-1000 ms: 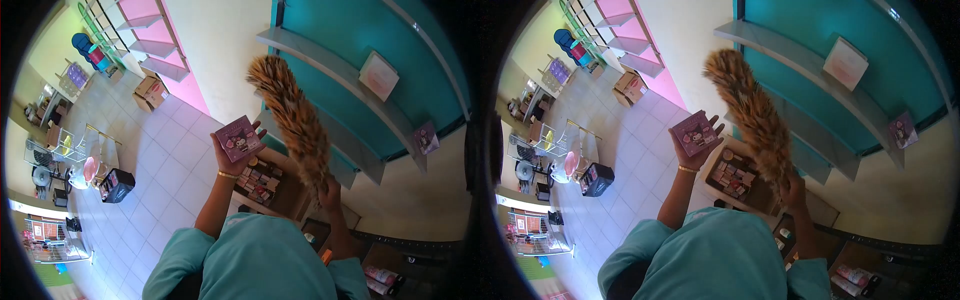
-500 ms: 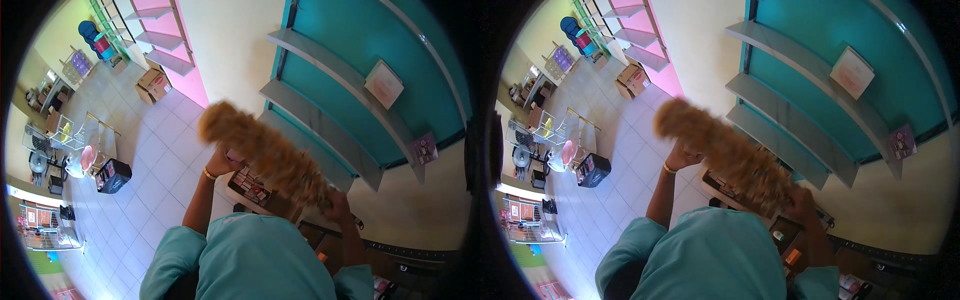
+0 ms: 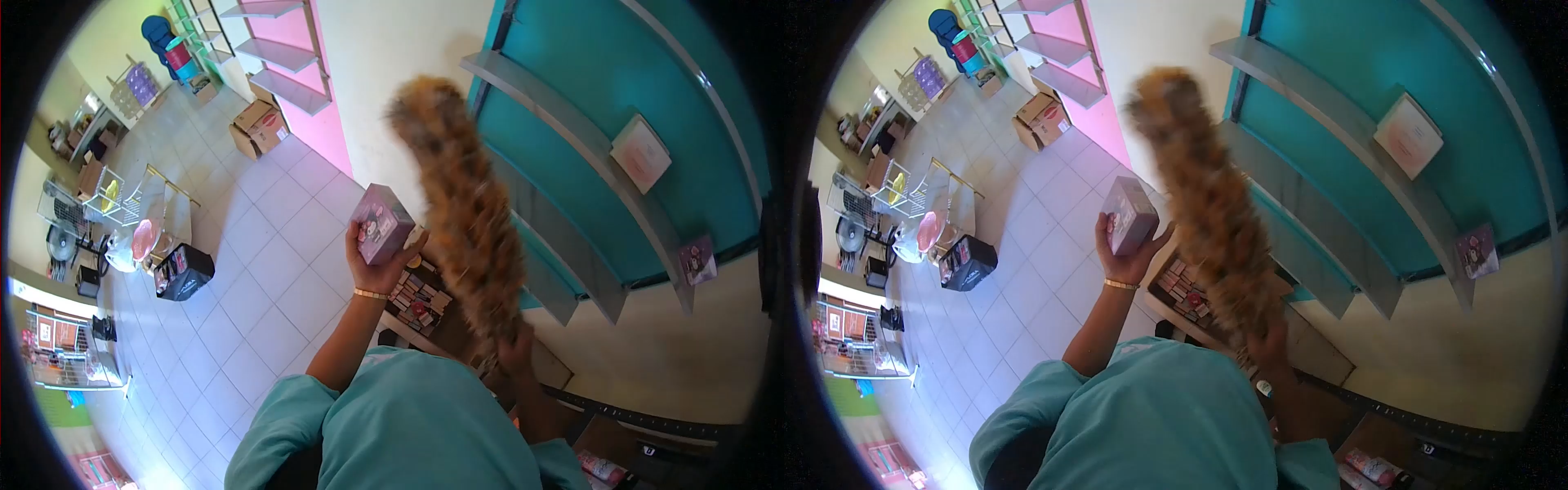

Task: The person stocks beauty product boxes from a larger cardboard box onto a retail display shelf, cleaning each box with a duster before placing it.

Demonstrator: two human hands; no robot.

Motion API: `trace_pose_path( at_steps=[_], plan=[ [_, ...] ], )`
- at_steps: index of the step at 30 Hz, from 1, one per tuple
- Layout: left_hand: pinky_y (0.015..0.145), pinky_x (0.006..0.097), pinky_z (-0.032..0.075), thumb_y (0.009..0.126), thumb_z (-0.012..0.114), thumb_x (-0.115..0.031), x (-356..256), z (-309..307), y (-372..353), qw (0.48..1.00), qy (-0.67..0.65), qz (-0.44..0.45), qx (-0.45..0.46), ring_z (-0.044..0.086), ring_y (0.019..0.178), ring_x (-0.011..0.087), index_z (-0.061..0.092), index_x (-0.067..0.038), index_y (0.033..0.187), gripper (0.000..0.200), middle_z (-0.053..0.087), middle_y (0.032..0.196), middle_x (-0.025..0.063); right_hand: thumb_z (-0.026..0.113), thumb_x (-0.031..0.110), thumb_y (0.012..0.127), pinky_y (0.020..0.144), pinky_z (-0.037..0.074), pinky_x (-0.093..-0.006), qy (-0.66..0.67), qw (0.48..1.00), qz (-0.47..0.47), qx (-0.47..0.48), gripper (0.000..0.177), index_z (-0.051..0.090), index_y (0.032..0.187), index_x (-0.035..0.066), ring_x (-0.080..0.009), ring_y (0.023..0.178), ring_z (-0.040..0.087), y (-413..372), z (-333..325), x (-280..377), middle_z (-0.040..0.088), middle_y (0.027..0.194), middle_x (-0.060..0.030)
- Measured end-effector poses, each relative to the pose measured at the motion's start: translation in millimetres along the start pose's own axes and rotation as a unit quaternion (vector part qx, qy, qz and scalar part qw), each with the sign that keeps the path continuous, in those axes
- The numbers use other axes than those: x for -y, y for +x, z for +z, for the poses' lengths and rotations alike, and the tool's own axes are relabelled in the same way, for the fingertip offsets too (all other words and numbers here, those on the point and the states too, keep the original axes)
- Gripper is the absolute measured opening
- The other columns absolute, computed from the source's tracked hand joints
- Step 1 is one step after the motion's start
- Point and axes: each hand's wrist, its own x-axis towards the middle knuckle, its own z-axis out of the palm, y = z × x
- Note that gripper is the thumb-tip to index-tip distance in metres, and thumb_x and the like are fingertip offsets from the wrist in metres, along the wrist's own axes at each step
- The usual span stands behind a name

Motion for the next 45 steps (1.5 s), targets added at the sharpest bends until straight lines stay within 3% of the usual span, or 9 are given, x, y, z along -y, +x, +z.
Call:
trace_pose_path(
  at_steps=[4, 7, 14, 18, 22, 29, 34, 42, 45],
  plan=[
    [0.097, 0.0623, 0.014, 0.083, 0.044, -0.045, -6, -1, 5, 0.997, 0.034, -0.031, 0.065, 0.033, 0.121, 0.0251, 0.042, -0.011, 0.12, 0.05, 0.044, 0.124, 0.0091, 0.054, 0.012, 0.077, 0.058, 0.045, -0.0347, -0.095, 0.989, -0.097, 0.061, 0.024, 0.054, 0.096, -0.002, -0.0269, 0.068, 0.058, -16, 19, -7, 0.058, 0.081, -0.0162],
    [0.094, 0.0657, 0.017, 0.085, 0.043, -0.047, 6, 24, 1, 0.989, -0.131, -0.024, 0.068, 0.03, 0.124, 0.0226, 0.044, -0.017, 0.117, 0.044, 0.048, 0.12, 0.0011, 0.057, 0.015, 0.073, 0.063, 0.046, -0.0369, 0.043, 0.981, 0.188, -0.039, 0.028, 0.054, 0.095, -0.001, -0.032, 0.073, 0.058, 8, 16, -2, 0.058, 0.082, -0.018],
    [0.099, 0.0538, 0.023, 0.087, 0.033, -0.049, 2, 59, -7, 0.778, -0.584, -0.232, 0.007, 0.031, 0.123, 0.0261, 0.039, -0.017, 0.124, 0.049, 0.037, 0.131, 0.0061, 0.056, 0.013, 0.071, 0.059, 0.044, -0.0382, -0.15, 0.978, -0.137, 0.049, 0.027, 0.055, 0.095, 0.001, -0.0376, 0.067, 0.055, -9, 12, -11, 0.056, 0.077, -0.018],
    [0.093, 0.0517, 0.033, 0.089, 0.036, -0.044, 2, 20, 9, 0.984, -0.033, -0.105, 0.142, 0.038, 0.117, 0.0283, 0.042, -0.017, 0.121, 0.042, 0.042, 0.126, 0.0063, 0.054, 0.009, 0.064, 0.056, 0.043, -0.0394, -0.063, 0.997, -0.034, -0.04, 0.031, 0.055, 0.094, 0.002, -0.0364, 0.064, 0.055, 12, 11, -27, 0.055, 0.072, -0.0178],
    [0.079, 0.0434, 0.047, 0.087, 0.048, -0.03, 3, 35, 0, 0.968, 0.24, 0.057, 0.038, 0.053, 0.098, 0.022, 0.046, -0.007, 0.11, 0.032, 0.051, 0.11, 0.008, 0.054, 0.008, 0.064, 0.054, 0.043, -0.0384, -0.037, 0.994, -0.069, -0.07, 0.033, 0.055, 0.096, 0.0, -0.0352, 0.061, 0.054, 10, -3, -4, 0.055, 0.068, -0.0179],
    [0.073, 0.029, 0.049, 0.069, 0.062, 0.001, -19, 18, 4, 0.748, 0.62, 0.233, 0.031, 0.056, 0.089, 0.015, 0.048, -0.001, 0.106, 0.04, 0.056, 0.102, 0.0072, 0.052, 0.005, 0.065, 0.052, 0.043, -0.0352, -0.083, 0.996, 0.032, 0.001, 0.034, 0.055, 0.098, 0.0, -0.034, 0.06, 0.054, 7, -31, -16, 0.055, 0.068, -0.0189],
    [0.076, 0.0343, 0.047, 0.055, 0.069, 0.001, -34, 18, -4, 0.421, 0.848, 0.316, 0.069, 0.055, 0.096, 0.0283, 0.054, 0.0, 0.094, 0.042, 0.056, 0.102, 0.0152, 0.057, 0.011, 0.072, 0.055, 0.043, -0.0335, -0.153, 0.978, -0.112, 0.089, 0.018, 0.056, 0.086, -0.001, -0.0265, 0.061, 0.057, 1, -33, -2, 0.057, 0.067, -0.0136],
    [0.088, 0.0461, 0.039, 0.06, 0.07, -0.006, -42, 19, -8, 0.4, 0.824, 0.368, 0.161, 0.032, 0.117, 0.0374, 0.061, -0.017, 0.082, 0.027, 0.041, 0.111, 0.0099, 0.059, 0.01, 0.069, 0.052, 0.043, -0.0352, -0.06, 0.998, 0.022, 0.018, 0.029, 0.057, 0.097, 0.0, -0.0285, 0.059, 0.058, 25, -51, 5, 0.055, 0.066, -0.0179],
    [0.099, 0.0538, 0.017, 0.06, 0.073, -0.02, -47, 20, -11, 0.167, 0.825, 0.516, 0.161, 0.018, 0.124, 0.0364, 0.063, -0.029, 0.083, 0.027, 0.034, 0.12, 0.0085, 0.059, 0.008, 0.068, 0.053, 0.042, -0.0343, -0.138, 0.984, -0.012, 0.11, 0.028, 0.057, 0.094, 0.0, -0.0299, 0.06, 0.057, 20, -71, 14, 0.055, 0.067, -0.0181]
  ],
)
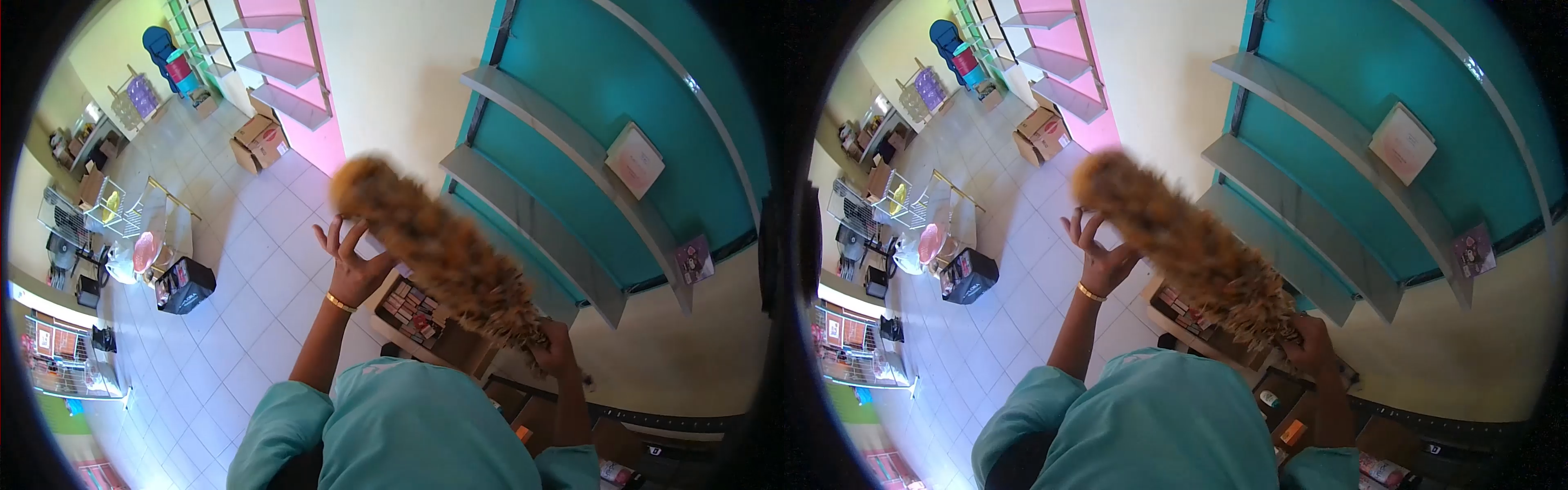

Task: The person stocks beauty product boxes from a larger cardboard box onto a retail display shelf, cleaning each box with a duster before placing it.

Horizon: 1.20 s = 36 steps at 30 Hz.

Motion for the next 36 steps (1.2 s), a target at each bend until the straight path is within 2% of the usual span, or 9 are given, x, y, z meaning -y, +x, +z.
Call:
trace_pose_path(
  at_steps=[1, 10, 13, 16, 19, 22, 26, 31, 36],
  plan=[
    [0.1, 0.0564, -0.001, 0.059, 0.073, -0.031, 6, 5, -2, 0.999, 0.032, 0.038, -0.001, 0.01, 0.126, 0.0338, 0.061, -0.039, 0.085, 0.03, 0.028, 0.126, 0.0057, 0.058, 0.007, 0.067, 0.054, 0.042, -0.034, -0.028, 0.999, 0.004, 0.04, 0.027, 0.057, 0.093, -0.001, -0.0302, 0.06, 0.057, -2, -3, 1, 0.055, 0.067, -0.018],
    [0.1, 0.0542, 0.005, 0.054, 0.077, -0.032, 13, 9, -12, 0.993, 0.063, 0.097, 0.009, 0.014, 0.126, 0.0341, 0.063, -0.035, 0.087, 0.036, 0.029, 0.127, 0.0061, 0.056, 0.007, 0.068, 0.057, 0.042, -0.0368, -0.038, 0.999, -0.019, 0.026, 0.025, 0.057, 0.092, 0.0, -0.0325, 0.068, 0.058, 10, -18, 15, 0.057, 0.073, -0.0207],
    [0.1, 0.056, 0.004, 0.057, 0.074, -0.019, -2, 6, -7, 0.992, -0.1, -0.034, 0.067, 0.027, 0.123, 0.0324, 0.061, -0.021, 0.084, 0.031, 0.041, 0.122, 0.0049, 0.056, 0.007, 0.067, 0.055, 0.041, -0.0367, -0.053, 0.991, 0.117, -0.026, 0.025, 0.057, 0.09, 0.0, -0.0344, 0.062, 0.055, 22, -11, -2, 0.055, 0.068, -0.0194],
    [0.077, 0.0365, 0.047, 0.067, 0.071, -0.014, -11, 10, -13, 0.825, -0.39, -0.398, 0.1, 0.06, 0.085, 0.0227, 0.053, -0.006, 0.093, 0.033, 0.059, 0.092, 0.0103, 0.055, 0.007, 0.066, 0.052, 0.04, -0.0375, 0.042, 0.989, 0.064, -0.128, 0.025, 0.057, 0.091, 0.001, -0.0351, 0.057, 0.052, 14, 5, -21, 0.052, 0.063, -0.0182],
    [0.059, 0.0262, 0.05, 0.077, 0.062, -0.015, -17, 20, -12, 0.605, -0.561, -0.565, 0.008, 0.061, 0.071, 0.0171, 0.051, -0.004, 0.092, 0.022, 0.06, 0.086, 0.0084, 0.053, 0.005, 0.069, 0.05, 0.04, -0.0379, 0.004, 0.994, -0.068, -0.09, 0.023, 0.057, 0.091, 0.0, -0.0351, 0.055, 0.051, -10, 31, -6, 0.052, 0.063, -0.0182],
    [0.057, 0.0258, 0.05, 0.082, 0.055, -0.017, -18, 25, -21, 0.519, -0.663, -0.54, -0.019, 0.06, 0.069, 0.0175, 0.049, -0.004, 0.097, 0.02, 0.06, 0.087, 0.007, 0.057, 0.006, 0.074, 0.054, 0.043, -0.0336, -0.093, 0.994, -0.063, 0.005, 0.022, 0.054, 0.093, -0.003, -0.0253, 0.055, 0.055, -7, 48, -8, 0.057, 0.067, -0.0125],
    [0.071, 0.0276, 0.047, 0.084, 0.051, -0.033, -24, 21, -1, 0.363, -0.643, -0.674, 0.004, 0.055, 0.09, 0.0137, 0.05, -0.009, 0.107, 0.033, 0.056, 0.102, 0.0024, 0.058, 0.011, 0.067, 0.052, 0.043, -0.0367, 0.083, 0.985, 0.079, -0.13, 0.03, 0.056, 0.095, 0.0, -0.03, 0.058, 0.056, 7, 65, -22, 0.056, 0.068, -0.0162],
    [0.085, 0.0352, 0.043, 0.084, 0.053, -0.033, -8, 40, -39, 0.33, -0.73, -0.598, -0.006, 0.053, 0.096, 0.0192, 0.049, -0.009, 0.109, 0.035, 0.055, 0.104, 0.0063, 0.055, 0.009, 0.067, 0.052, 0.044, -0.0373, -0.055, 0.996, -0.067, -0.031, 0.036, 0.055, 0.103, 0.004, -0.0326, 0.06, 0.055, -20, 79, 2, 0.057, 0.069, -0.0168],
    [0.089, 0.0361, 0.042, 0.085, 0.052, -0.029, -27, 39, -19, 0.299, -0.712, -0.633, -0.05, 0.051, 0.1, 0.0232, 0.05, -0.009, 0.11, 0.032, 0.052, 0.108, 0.0074, 0.061, 0.015, 0.064, 0.052, 0.044, -0.0386, 0.055, 0.985, 0.117, -0.118, 0.035, 0.056, 0.096, 0.003, -0.0319, 0.062, 0.057, -11, 87, -30, 0.056, 0.071, -0.0179]
  ],
)
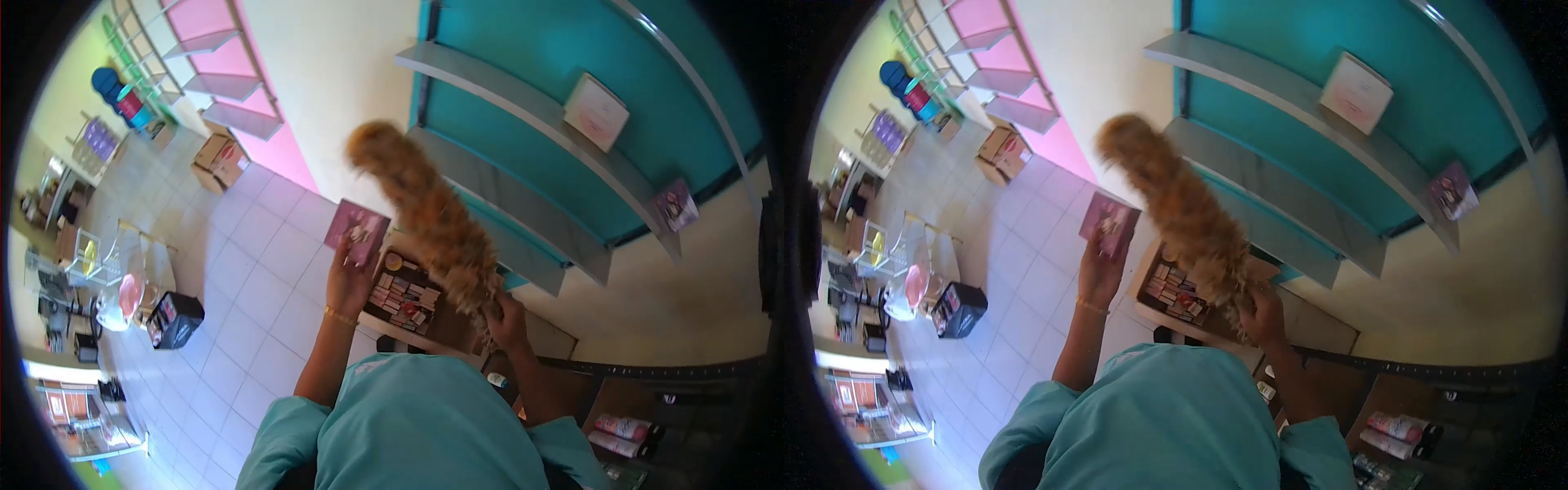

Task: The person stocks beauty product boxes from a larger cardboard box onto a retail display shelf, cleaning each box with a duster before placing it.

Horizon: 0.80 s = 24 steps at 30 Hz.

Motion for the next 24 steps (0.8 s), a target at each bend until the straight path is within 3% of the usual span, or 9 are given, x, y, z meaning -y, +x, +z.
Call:
trace_pose_path(
  at_steps=[4, 5, 7, 13, 16, 17, 20, 21, 24],
  plan=[
    [0.09, 0.0372, 0.041, 0.086, 0.05, -0.026, -2, 12, -9, 0.985, -0.148, -0.087, 0.004, 0.048, 0.105, 0.0249, 0.05, -0.008, 0.11, 0.031, 0.049, 0.115, 0.0102, 0.064, 0.015, 0.061, 0.049, 0.043, -0.0394, -0.001, 0.996, -0.088, -0.016, 0.032, 0.059, 0.091, 0.004, -0.0304, 0.056, 0.056, -9, -16, 15, 0.055, 0.068, -0.0171],
    [0.089, 0.0391, 0.042, 0.087, 0.046, -0.03, -1, -6, -1, 0.942, -0.242, -0.195, 0.124, 0.05, 0.102, 0.0253, 0.052, -0.008, 0.106, 0.03, 0.053, 0.112, 0.0113, 0.064, 0.015, 0.062, 0.048, 0.042, -0.0385, -0.072, 0.988, -0.137, 0.008, 0.03, 0.059, 0.089, 0.004, -0.0299, 0.055, 0.055, -12, -18, 18, 0.054, 0.066, -0.0165],
    [0.087, 0.0401, 0.043, 0.088, 0.043, -0.032, 11, -15, -1, 0.974, -0.139, -0.153, 0.089, 0.052, 0.099, 0.0261, 0.053, -0.007, 0.103, 0.03, 0.055, 0.107, 0.0113, 0.063, 0.013, 0.063, 0.047, 0.04, -0.0369, -0.206, 0.948, -0.233, 0.063, 0.026, 0.059, 0.086, 0.003, -0.0291, 0.052, 0.053, -13, -16, 21, 0.053, 0.063, -0.0152],
    [0.091, 0.0397, 0.04, 0.088, 0.041, -0.024, 9, 14, -4, 0.895, -0.31, -0.238, 0.214, 0.048, 0.104, 0.0245, 0.046, 0.0, 0.102, 0.028, 0.054, 0.101, 0.0111, 0.061, 0.013, 0.067, 0.059, 0.044, -0.0386, 0.097, 0.992, 0.019, -0.083, 0.027, 0.059, 0.092, 0.003, -0.0322, 0.065, 0.056, 7, 1, -3, 0.057, 0.073, -0.0176],
    [0.089, 0.0379, 0.041, 0.088, 0.041, -0.029, 7, 8, 5, 0.847, -0.302, -0.286, 0.33, 0.047, 0.105, 0.0232, 0.047, -0.004, 0.106, 0.032, 0.053, 0.102, 0.01, 0.057, 0.01, 0.07, 0.062, 0.044, -0.0376, 0.063, 0.991, -0.101, -0.063, 0.027, 0.058, 0.095, 0.001, -0.0308, 0.068, 0.057, -14, 5, -16, 0.057, 0.074, -0.0175],
    [0.077, 0.0349, 0.046, 0.086, 0.041, -0.031, -2, 8, -5, 0.962, -0.151, -0.206, 0.095, 0.05, 0.091, 0.0207, 0.047, -0.005, 0.108, 0.034, 0.053, 0.096, 0.0076, 0.058, 0.01, 0.071, 0.061, 0.044, -0.0372, 0.009, 0.992, -0.125, 0.005, 0.026, 0.057, 0.095, 0.0, -0.0319, 0.067, 0.056, -16, 1, -9, 0.057, 0.075, -0.0177],
    [0.057, 0.0286, 0.042, 0.085, 0.041, -0.034, 6, 39, -22, 0.99, -0.049, -0.091, -0.097, 0.045, 0.068, 0.0167, 0.045, -0.006, 0.115, 0.041, 0.052, 0.09, 0.0059, 0.059, 0.011, 0.072, 0.059, 0.043, -0.0372, -0.054, 0.985, -0.142, 0.083, 0.026, 0.055, 0.094, -0.002, -0.0342, 0.066, 0.055, -15, -7, 16, 0.057, 0.076, -0.0182],
    [0.05, 0.0255, 0.033, 0.084, 0.043, -0.039, 4, -17, -1, 0.925, -0.2, -0.217, 0.238, 0.038, 0.062, 0.0159, 0.041, -0.006, 0.121, 0.05, 0.052, 0.091, 0.0057, 0.059, 0.011, 0.071, 0.06, 0.043, -0.0377, -0.013, 0.993, -0.116, 0.033, 0.027, 0.054, 0.095, -0.002, -0.0341, 0.068, 0.055, -6, -5, 21, 0.057, 0.078, -0.0182],
    [0.05, 0.0222, 0.033, 0.085, 0.042, -0.038, -3, 10, -3, 0.913, -0.111, -0.231, 0.319, 0.037, 0.063, 0.0111, 0.038, -0.005, 0.123, 0.05, 0.046, 0.074, 0.001, 0.06, 0.016, 0.07, 0.066, 0.044, -0.0371, 0.123, 0.992, -0.026, -0.033, 0.033, 0.056, 0.099, 0.002, -0.0329, 0.074, 0.056, -2, 0, 17, 0.058, 0.081, -0.018]
  ],
)
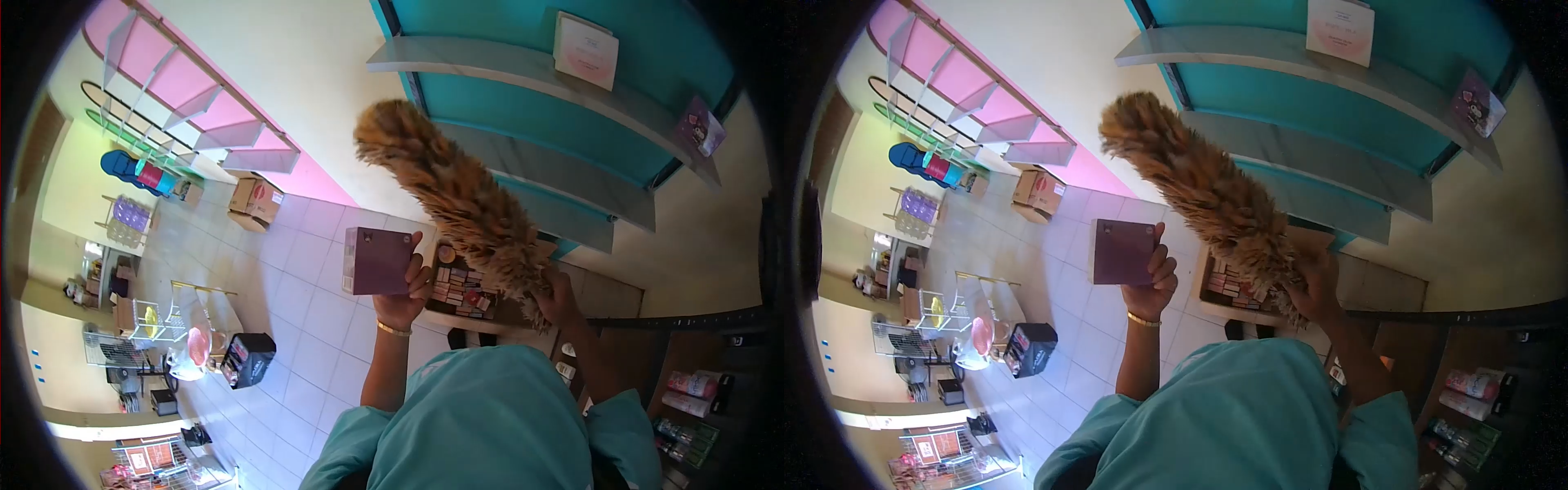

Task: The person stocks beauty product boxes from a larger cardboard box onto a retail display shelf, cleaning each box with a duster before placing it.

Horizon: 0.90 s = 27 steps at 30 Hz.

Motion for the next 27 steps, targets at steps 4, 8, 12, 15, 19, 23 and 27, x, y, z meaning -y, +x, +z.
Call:
trace_pose_path(
  at_steps=[4, 8, 12, 15, 19, 23, 27],
  plan=[
    [0.047, 0.0176, 0.036, 0.083, 0.044, -0.041, 21, 60, 19, 0.87, 0.08, 0.187, -0.448, 0.04, 0.063, 0.009, 0.035, -0.01, 0.127, 0.055, 0.047, 0.074, 0.0025, 0.063, 0.021, 0.068, 0.068, 0.044, -0.0374, -0.056, 0.989, -0.054, 0.124, 0.038, 0.055, 0.102, 0.004, -0.0333, 0.075, 0.057, -9, -7, 20, 0.058, 0.081, -0.0184],
    [0.049, 0.019, 0.044, 0.085, 0.046, -0.035, -7, -32, -10, 0.997, -0.037, 0.063, -0.026, 0.048, 0.074, 0.0126, 0.033, -0.011, 0.126, 0.05, 0.048, 0.083, 0.0052, 0.064, 0.021, 0.068, 0.064, 0.045, -0.0387, -0.15, 0.988, -0.029, 0.027, 0.041, 0.055, 0.104, 0.004, -0.033, 0.074, 0.057, -10, 7, -36, 0.058, 0.08, -0.0187],
    [0.055, 0.0237, 0.049, 0.088, 0.045, -0.028, -13, -2, -8, 0.972, 0.137, 0.14, -0.127, 0.052, 0.082, 0.0168, 0.033, -0.011, 0.124, 0.042, 0.05, 0.091, 0.0072, 0.063, 0.02, 0.068, 0.064, 0.045, -0.0396, -0.199, 0.977, -0.028, -0.065, 0.041, 0.054, 0.106, 0.007, -0.0326, 0.074, 0.058, 44, -50, -57, 0.059, 0.082, -0.0166],
    [0.079, 0.0364, 0.047, 0.09, 0.043, -0.027, -21, -2, -7, 0.897, 0.341, 0.207, -0.192, 0.052, 0.096, 0.0206, 0.034, -0.007, 0.121, 0.039, 0.049, 0.109, 0.0101, 0.064, 0.02, 0.068, 0.066, 0.046, -0.0405, -0.315, 0.948, -0.028, -0.027, 0.041, 0.055, 0.107, 0.013, -0.0325, 0.075, 0.058, 89, -101, -62, 0.06, 0.084, -0.0143],
    [0.083, 0.0354, 0.045, 0.087, 0.049, -0.021, -12, 18, 16, 0.871, 0.42, 0.188, -0.173, 0.05, 0.1, 0.0187, 0.037, -0.004, 0.119, 0.037, 0.049, 0.109, 0.0095, 0.063, 0.024, 0.071, 0.074, 0.044, -0.0402, -0.476, 0.871, -0.118, -0.006, 0.037, 0.056, 0.107, 0.015, -0.0292, 0.081, 0.057, 151, -126, -73, 0.06, 0.089, -0.0105],
    [0.087, 0.0301, 0.039, 0.082, 0.057, -0.016, 6, 47, 57, 0.837, 0.506, 0.158, -0.138, 0.048, 0.101, 0.0159, 0.038, 0.001, 0.119, 0.045, 0.05, 0.11, 0.0081, 0.062, 0.025, 0.075, 0.077, 0.043, -0.0386, -0.447, 0.864, -0.189, -0.133, 0.043, 0.051, 0.115, 0.015, -0.0252, 0.091, 0.054, 161, -110, -57, 0.056, 0.101, -0.0082],
    [0.085, 0.0269, 0.039, 0.081, 0.058, -0.013, 27, 82, 111, 0.777, 0.609, 0.146, -0.055, 0.048, 0.1, 0.0137, 0.038, 0.002, 0.121, 0.047, 0.052, 0.107, 0.0081, 0.061, 0.025, 0.078, 0.08, 0.042, -0.0336, 0.163, 0.975, -0.077, -0.129, 0.046, 0.047, 0.12, 0.008, -0.0183, 0.096, 0.052, 115, -107, 33, 0.055, 0.101, -0.006]
  ],
)
